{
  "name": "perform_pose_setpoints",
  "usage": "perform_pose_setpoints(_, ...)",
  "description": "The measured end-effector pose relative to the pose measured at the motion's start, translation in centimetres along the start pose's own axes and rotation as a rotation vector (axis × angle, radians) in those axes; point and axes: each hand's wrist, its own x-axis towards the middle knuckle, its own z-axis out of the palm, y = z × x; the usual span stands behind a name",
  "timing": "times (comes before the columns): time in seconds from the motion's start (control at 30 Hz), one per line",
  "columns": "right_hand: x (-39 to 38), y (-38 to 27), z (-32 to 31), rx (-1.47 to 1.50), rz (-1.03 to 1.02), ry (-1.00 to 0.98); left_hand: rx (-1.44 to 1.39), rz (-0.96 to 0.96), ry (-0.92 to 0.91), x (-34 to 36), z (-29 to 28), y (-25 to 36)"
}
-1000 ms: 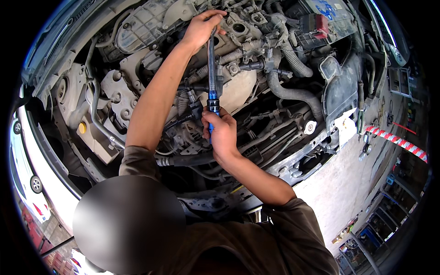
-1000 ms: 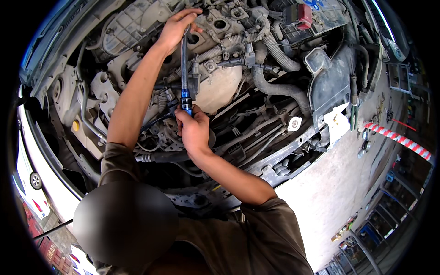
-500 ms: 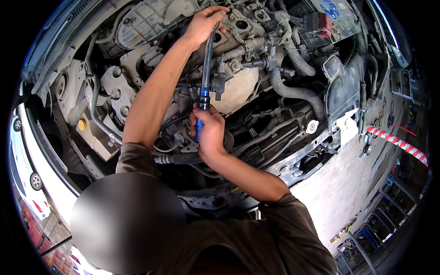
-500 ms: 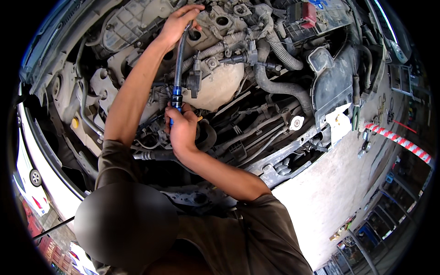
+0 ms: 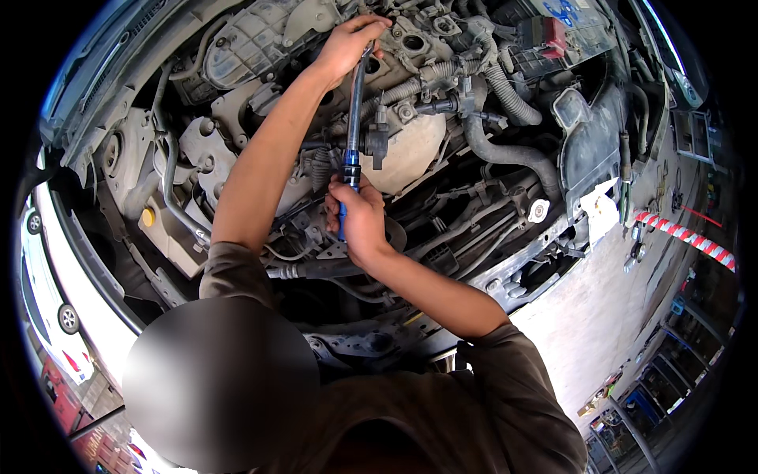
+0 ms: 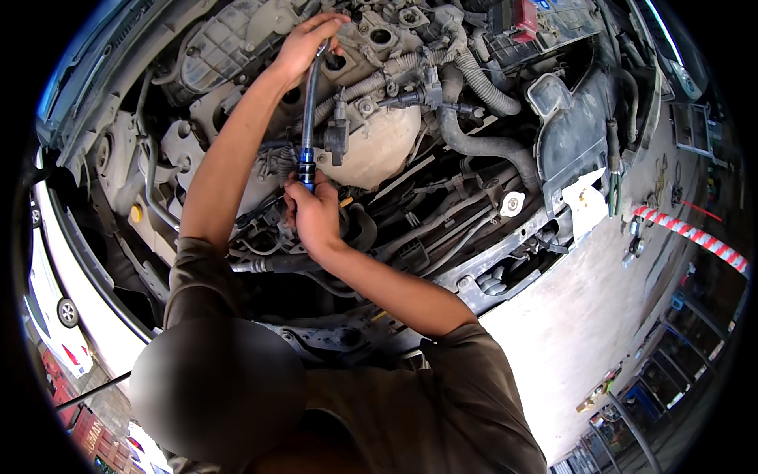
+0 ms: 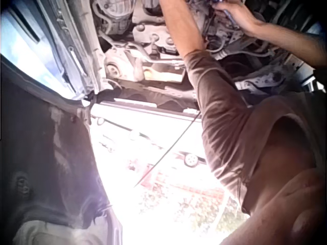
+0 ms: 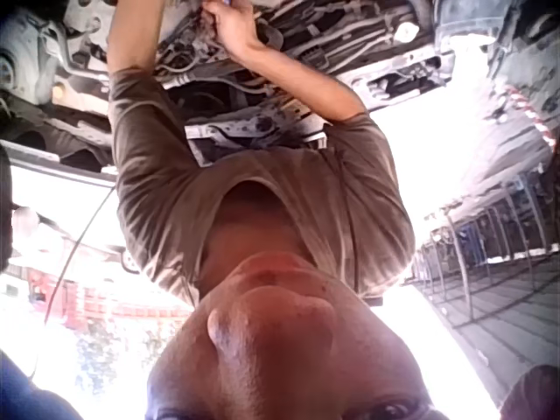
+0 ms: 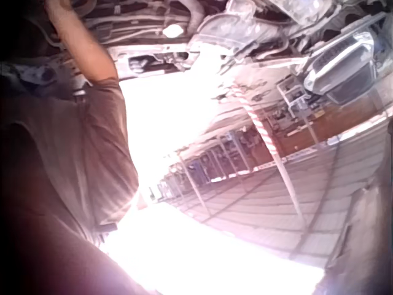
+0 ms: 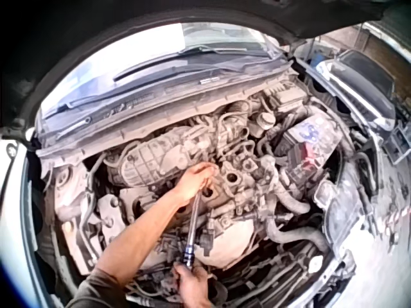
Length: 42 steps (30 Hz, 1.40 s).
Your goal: The person works on a car engine with the hood open, using a ratchet wrench to tighten bolts on the engine block. They repeatedly position the tool, turn it, and adjust their grip while focusing on the central engine area.
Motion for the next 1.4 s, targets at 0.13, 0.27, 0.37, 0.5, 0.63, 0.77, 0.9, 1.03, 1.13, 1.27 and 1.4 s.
perform_pose_setpoints(0.13,0.0,-1.2,-1.5,-0.189,0.016,-0.045,-0.042,-0.037,0.044,-0.3,0.3,0.3)
perform_pose_setpoints(0.27,-0.2,-4.3,-4.0,-0.378,0.023,-0.09,-0.142,-0.008,0.055,-0.4,-0.1,0.2)
perform_pose_setpoints(0.37,-0.8,-9.5,-6.2,-0.702,0.024,-0.11,-0.124,-0.009,0.158,-1.0,0.6,0.6)
perform_pose_setpoints(0.5,1.5,-20.9,-10.9,-1.317,-0.153,0.045,-0.047,0.027,0.235,-0.7,1.2,-0.6)
perform_pose_setpoints(0.63,5.0,-27.5,-10.1,-1.902,-0.788,0.45,-0.09,-0.046,0.162,0.0,1.1,-0.7)
perform_pose_setpoints(0.77,5.5,-27.1,-9.6,-2.086,-0.617,0.28,-0.146,-0.021,0.225,-0.1,0.7,-0.8)
perform_pose_setpoints(0.9,4.8,-26.0,-11.1,-1.778,-0.134,-0.053,-0.029,0.03,0.234,-0.1,1.8,-1.0)
perform_pose_setpoints(1.03,4.4,-25.3,-11.9,-1.658,-0.126,-0.034,-0.018,0.036,0.234,0.7,1.7,-0.9)
perform_pose_setpoints(1.13,4.3,-25.3,-11.5,-1.596,-0.111,-0.033,-0.014,0.049,0.231,0.6,1.8,-1.0)
perform_pose_setpoints(1.27,4.1,-25.0,-11.5,-1.502,-0.101,-0.021,0.032,0.003,0.199,1.3,1.1,-0.6)
perform_pose_setpoints(1.4,3.8,-24.6,-11.8,-1.431,-0.1,-0.002,0.018,-0.001,0.214,1.3,1.6,-0.7)
